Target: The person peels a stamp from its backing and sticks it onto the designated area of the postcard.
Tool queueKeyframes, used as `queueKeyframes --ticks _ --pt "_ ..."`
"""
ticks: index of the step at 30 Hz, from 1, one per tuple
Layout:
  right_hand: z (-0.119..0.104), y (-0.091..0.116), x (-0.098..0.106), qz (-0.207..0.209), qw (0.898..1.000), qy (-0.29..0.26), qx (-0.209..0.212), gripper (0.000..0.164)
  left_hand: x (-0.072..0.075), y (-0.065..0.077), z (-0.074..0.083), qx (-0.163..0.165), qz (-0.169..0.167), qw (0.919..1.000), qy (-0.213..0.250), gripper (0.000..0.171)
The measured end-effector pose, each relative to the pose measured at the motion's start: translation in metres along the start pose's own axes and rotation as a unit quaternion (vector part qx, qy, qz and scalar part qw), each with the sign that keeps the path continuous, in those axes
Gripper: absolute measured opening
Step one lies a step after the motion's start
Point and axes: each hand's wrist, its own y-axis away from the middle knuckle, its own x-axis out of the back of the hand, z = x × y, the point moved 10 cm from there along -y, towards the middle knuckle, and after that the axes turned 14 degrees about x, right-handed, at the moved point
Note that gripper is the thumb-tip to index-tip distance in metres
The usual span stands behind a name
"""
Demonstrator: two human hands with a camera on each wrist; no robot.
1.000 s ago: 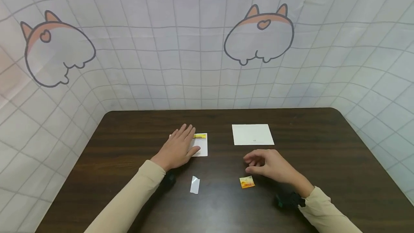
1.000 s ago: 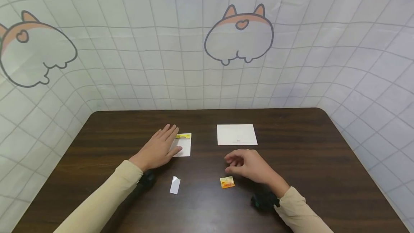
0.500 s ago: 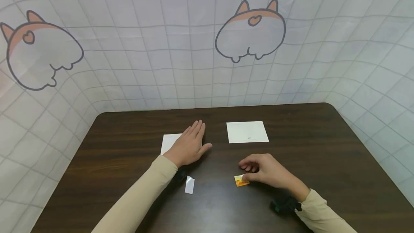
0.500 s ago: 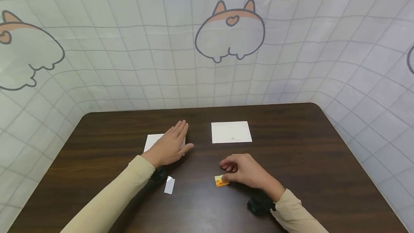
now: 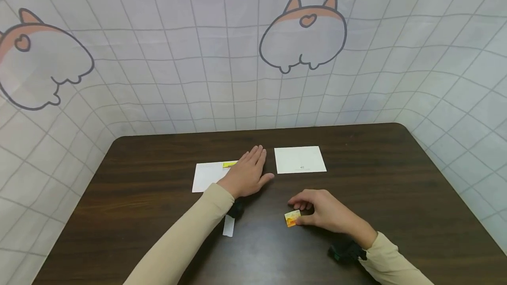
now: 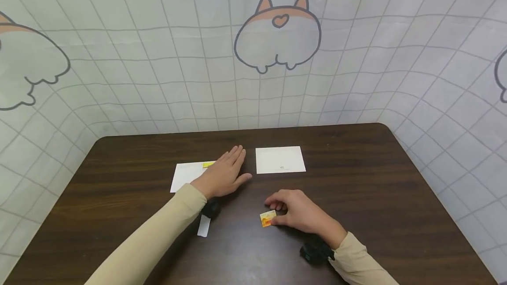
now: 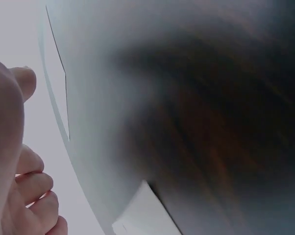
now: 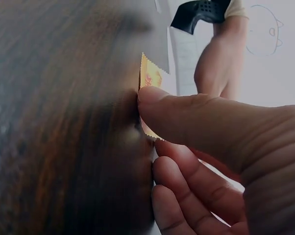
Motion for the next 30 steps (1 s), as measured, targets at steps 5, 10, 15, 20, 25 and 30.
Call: queueKeyframes --ticks 5,10,15,20,25,30 --pt "0.0 0.0 0.0 0.0 1.0 0.003 -0.002 0.032 -0.001 -0.007 0.016 -0.008 -0.007 0.9999 -0.009 0.077" --pt "0.0 0.0 -0.003 0.0 1.0 0.0 0.001 0.027 -0.005 -0.016 0.03 -0.009 -0.024 0.9996 -0.007 0.075" --pt "-0.002 -0.001 -0.003 0.002 1.0 0.003 0.013 0.021 -0.008 -0.022 0.037 -0.008 -0.031 0.9995 -0.002 0.073" --pt "-0.001 -0.002 -0.003 0.005 1.0 0.008 0.017 0.015 -0.015 -0.026 0.04 -0.008 -0.038 0.9993 -0.001 0.07" --pt "-0.002 -0.003 -0.001 0.008 0.999 0.02 0.028 0.014 -0.017 -0.028 0.041 -0.008 -0.047 0.9989 -0.001 0.067" --pt "0.001 -0.004 0.001 0.009 0.999 0.014 0.028 0.014 -0.017 -0.029 0.043 -0.013 -0.048 0.9988 -0.001 0.065"
